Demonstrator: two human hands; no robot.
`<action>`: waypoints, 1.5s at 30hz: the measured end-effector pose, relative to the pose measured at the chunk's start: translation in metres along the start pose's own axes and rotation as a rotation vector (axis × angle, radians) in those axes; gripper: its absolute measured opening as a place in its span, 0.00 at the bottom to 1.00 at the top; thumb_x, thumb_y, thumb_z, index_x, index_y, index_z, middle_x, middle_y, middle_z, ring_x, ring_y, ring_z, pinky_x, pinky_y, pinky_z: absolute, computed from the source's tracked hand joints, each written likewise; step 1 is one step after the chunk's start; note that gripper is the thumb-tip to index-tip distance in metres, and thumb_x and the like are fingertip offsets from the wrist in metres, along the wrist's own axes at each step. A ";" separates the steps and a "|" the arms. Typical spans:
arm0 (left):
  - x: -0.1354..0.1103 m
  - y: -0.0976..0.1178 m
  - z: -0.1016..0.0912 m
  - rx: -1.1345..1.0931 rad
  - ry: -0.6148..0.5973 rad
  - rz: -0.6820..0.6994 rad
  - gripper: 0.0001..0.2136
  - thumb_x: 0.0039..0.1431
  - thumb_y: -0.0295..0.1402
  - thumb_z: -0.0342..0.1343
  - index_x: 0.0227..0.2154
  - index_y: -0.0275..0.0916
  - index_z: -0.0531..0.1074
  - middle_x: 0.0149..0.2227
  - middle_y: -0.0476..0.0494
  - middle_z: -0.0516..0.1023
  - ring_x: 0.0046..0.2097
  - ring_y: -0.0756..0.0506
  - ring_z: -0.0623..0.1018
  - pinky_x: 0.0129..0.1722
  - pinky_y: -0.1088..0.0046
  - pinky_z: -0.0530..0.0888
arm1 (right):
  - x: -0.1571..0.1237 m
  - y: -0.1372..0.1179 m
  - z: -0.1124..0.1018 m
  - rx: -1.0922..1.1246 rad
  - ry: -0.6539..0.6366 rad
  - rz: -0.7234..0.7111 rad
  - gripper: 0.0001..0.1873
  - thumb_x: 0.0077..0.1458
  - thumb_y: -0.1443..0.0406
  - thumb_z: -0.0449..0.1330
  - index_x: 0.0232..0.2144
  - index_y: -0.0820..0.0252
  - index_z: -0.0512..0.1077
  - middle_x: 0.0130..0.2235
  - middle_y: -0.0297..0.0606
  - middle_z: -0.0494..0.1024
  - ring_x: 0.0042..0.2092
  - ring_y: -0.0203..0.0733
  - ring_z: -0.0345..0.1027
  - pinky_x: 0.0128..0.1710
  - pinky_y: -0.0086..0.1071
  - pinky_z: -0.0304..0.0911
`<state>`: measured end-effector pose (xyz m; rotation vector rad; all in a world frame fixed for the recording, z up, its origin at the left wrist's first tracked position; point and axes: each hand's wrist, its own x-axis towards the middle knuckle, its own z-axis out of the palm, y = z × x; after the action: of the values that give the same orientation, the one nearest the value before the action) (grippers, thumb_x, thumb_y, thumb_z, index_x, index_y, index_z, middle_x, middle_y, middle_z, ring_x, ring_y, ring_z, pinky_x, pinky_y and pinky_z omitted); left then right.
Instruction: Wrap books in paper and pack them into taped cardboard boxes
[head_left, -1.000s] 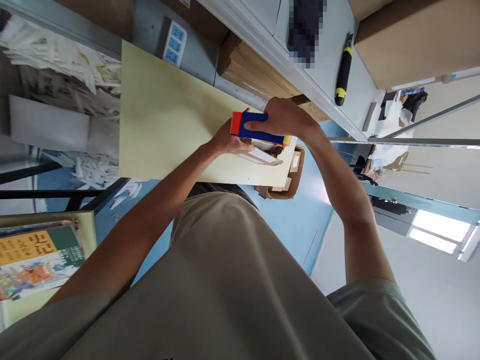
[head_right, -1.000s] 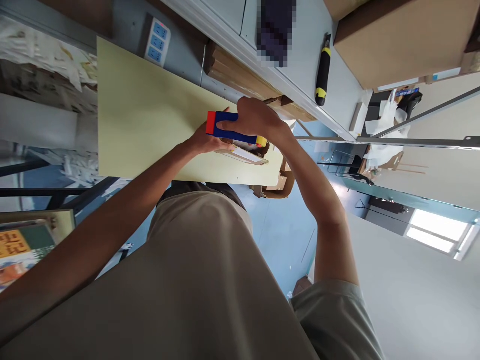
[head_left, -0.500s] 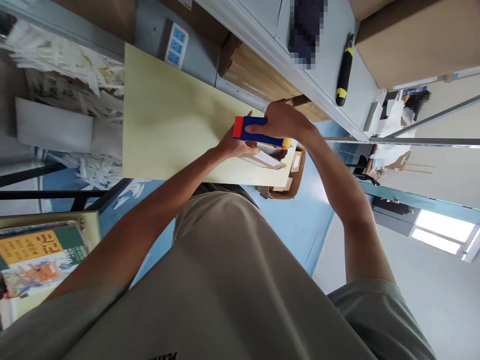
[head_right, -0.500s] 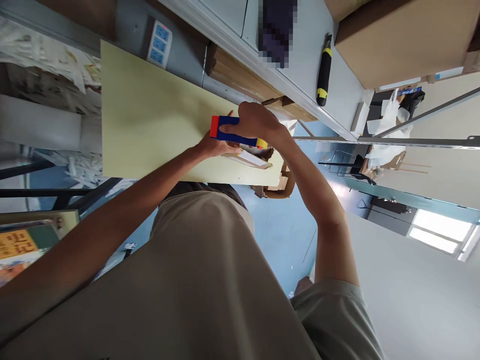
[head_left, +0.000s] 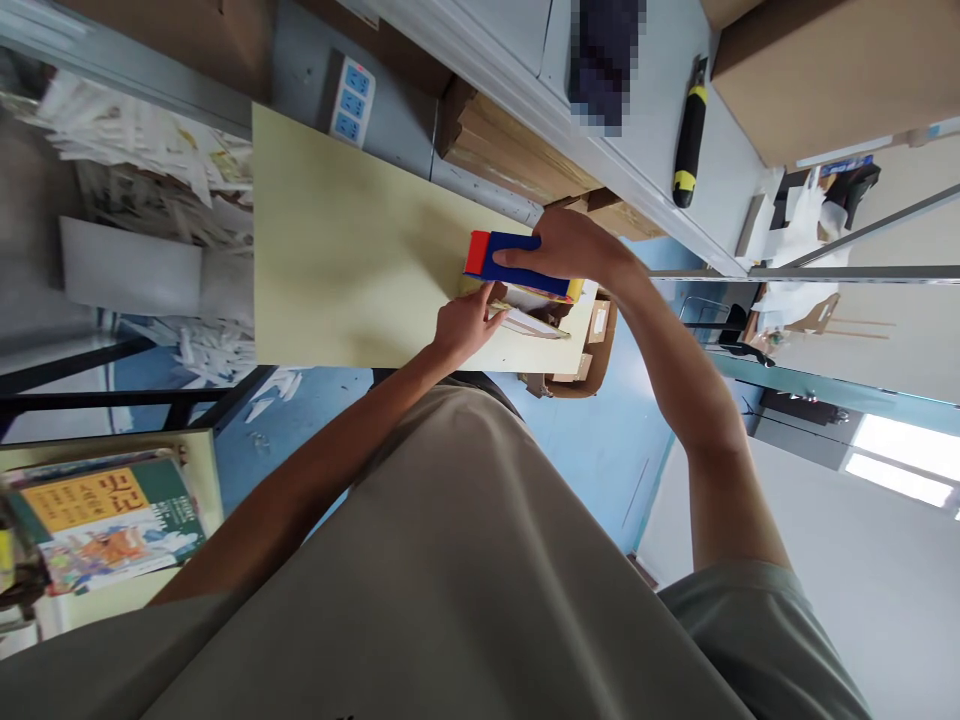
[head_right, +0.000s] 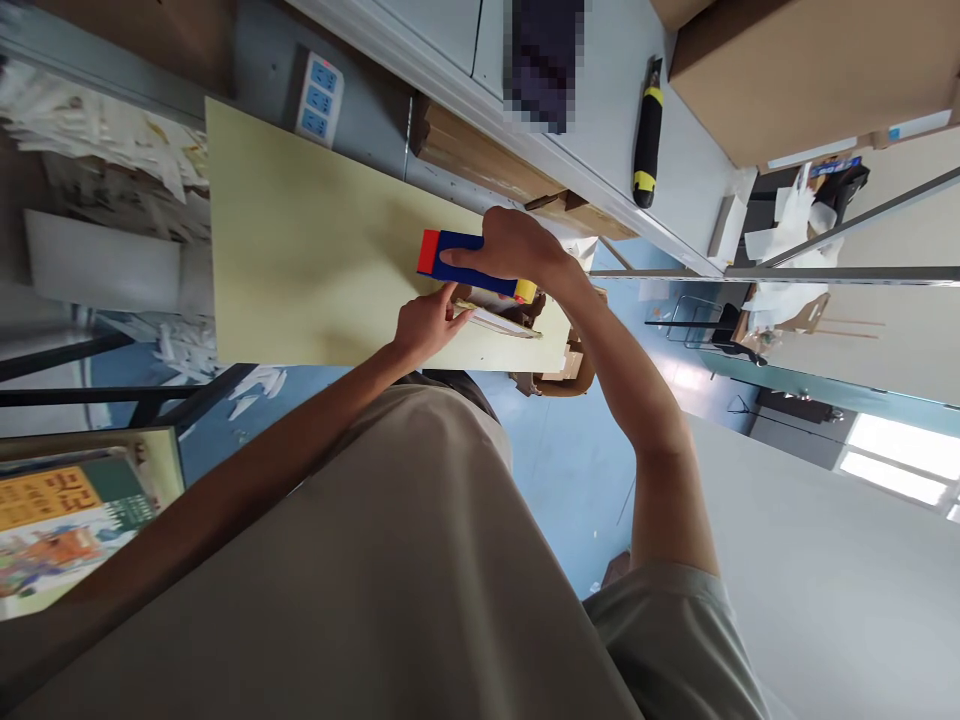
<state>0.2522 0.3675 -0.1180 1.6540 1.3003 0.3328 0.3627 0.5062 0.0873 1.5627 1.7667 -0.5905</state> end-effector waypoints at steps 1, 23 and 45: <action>0.002 0.004 -0.003 0.040 -0.034 0.003 0.25 0.80 0.45 0.62 0.73 0.41 0.74 0.45 0.36 0.89 0.51 0.33 0.88 0.50 0.61 0.79 | 0.000 -0.003 -0.001 0.001 -0.002 -0.004 0.38 0.69 0.31 0.64 0.44 0.61 0.79 0.36 0.46 0.79 0.42 0.54 0.76 0.41 0.42 0.70; -0.009 0.082 0.030 0.221 0.030 0.192 0.54 0.68 0.61 0.69 0.83 0.29 0.59 0.83 0.13 0.58 0.84 0.11 0.55 0.83 0.26 0.51 | -0.002 -0.001 -0.005 -0.042 0.017 -0.089 0.34 0.74 0.38 0.64 0.47 0.66 0.83 0.43 0.54 0.87 0.43 0.53 0.80 0.38 0.39 0.59; 0.042 0.086 0.032 0.406 -0.169 0.172 0.49 0.66 0.62 0.71 0.83 0.46 0.63 0.70 0.21 0.76 0.75 0.12 0.69 0.73 0.34 0.64 | -0.014 0.040 0.009 0.027 0.088 -0.263 0.31 0.72 0.41 0.68 0.30 0.54 0.64 0.49 0.54 0.87 0.47 0.45 0.77 0.34 0.34 0.51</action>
<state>0.3423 0.3911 -0.0784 2.0931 1.1514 0.0252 0.4036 0.4975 0.0959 1.4025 2.0574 -0.6811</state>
